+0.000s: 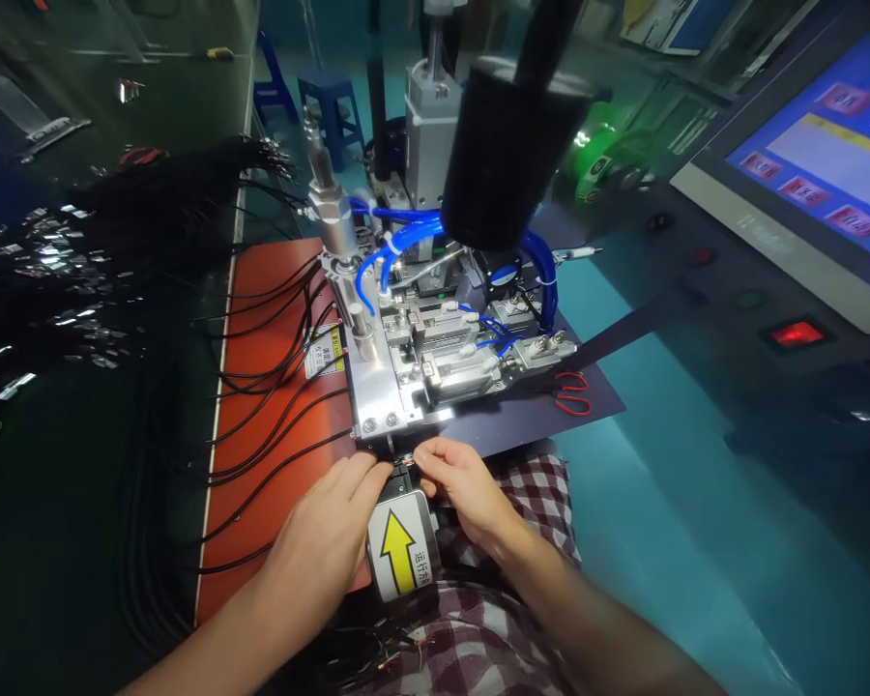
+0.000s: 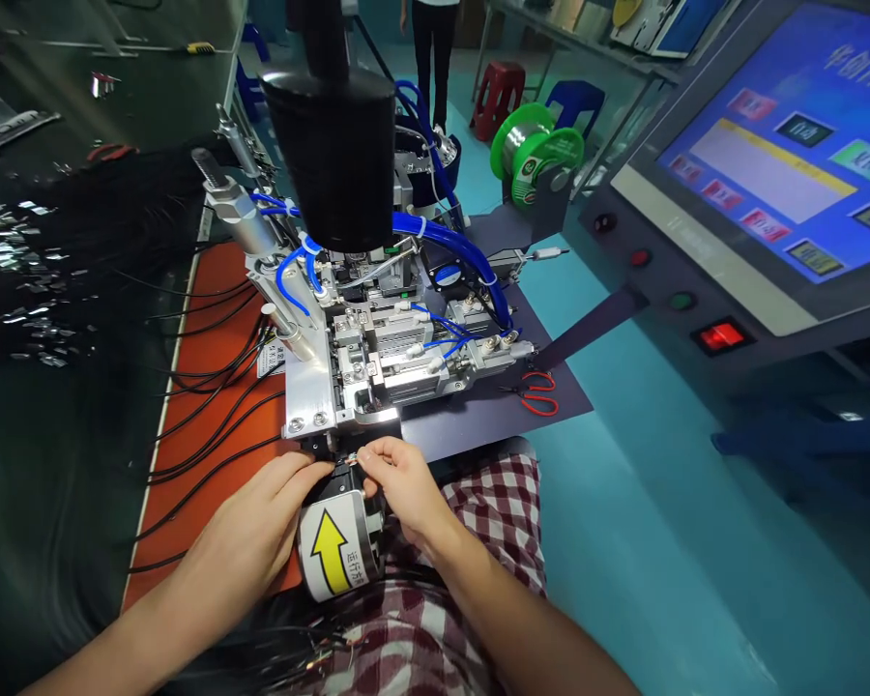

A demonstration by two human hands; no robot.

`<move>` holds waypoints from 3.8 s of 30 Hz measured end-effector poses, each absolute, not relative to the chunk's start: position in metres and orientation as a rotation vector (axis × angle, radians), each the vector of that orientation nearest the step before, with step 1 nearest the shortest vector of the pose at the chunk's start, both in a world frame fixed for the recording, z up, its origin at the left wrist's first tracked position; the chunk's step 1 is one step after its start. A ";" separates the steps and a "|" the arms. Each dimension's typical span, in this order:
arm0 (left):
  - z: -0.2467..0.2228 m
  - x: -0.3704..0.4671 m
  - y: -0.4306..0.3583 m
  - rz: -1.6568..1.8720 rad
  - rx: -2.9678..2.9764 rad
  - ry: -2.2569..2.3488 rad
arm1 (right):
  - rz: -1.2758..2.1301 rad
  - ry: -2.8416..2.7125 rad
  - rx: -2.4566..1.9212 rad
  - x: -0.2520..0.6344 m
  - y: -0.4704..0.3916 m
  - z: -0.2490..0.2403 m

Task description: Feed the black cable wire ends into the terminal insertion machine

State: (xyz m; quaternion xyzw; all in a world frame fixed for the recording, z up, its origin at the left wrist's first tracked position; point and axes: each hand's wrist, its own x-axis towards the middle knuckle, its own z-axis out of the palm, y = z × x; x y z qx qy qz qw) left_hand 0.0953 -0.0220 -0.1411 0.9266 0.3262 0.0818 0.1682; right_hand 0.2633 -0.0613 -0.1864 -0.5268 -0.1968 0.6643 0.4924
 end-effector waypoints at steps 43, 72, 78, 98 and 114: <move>-0.152 0.107 -0.029 0.221 2.644 0.986 | 1.481 -0.697 -1.435 0.267 -0.057 -0.185; -0.166 0.067 -0.078 0.228 2.652 1.566 | 1.416 -0.516 -1.434 0.290 -0.091 -0.216; -0.166 0.065 -0.044 0.350 2.625 1.490 | 1.418 -0.494 -1.443 0.289 -0.096 -0.212; -0.141 -0.010 -0.110 -0.282 2.953 0.710 | 1.399 -0.623 -1.509 0.297 -0.112 -0.181; -0.109 -0.007 -0.081 0.261 2.568 0.830 | 1.357 -0.744 -1.564 0.296 -0.122 -0.167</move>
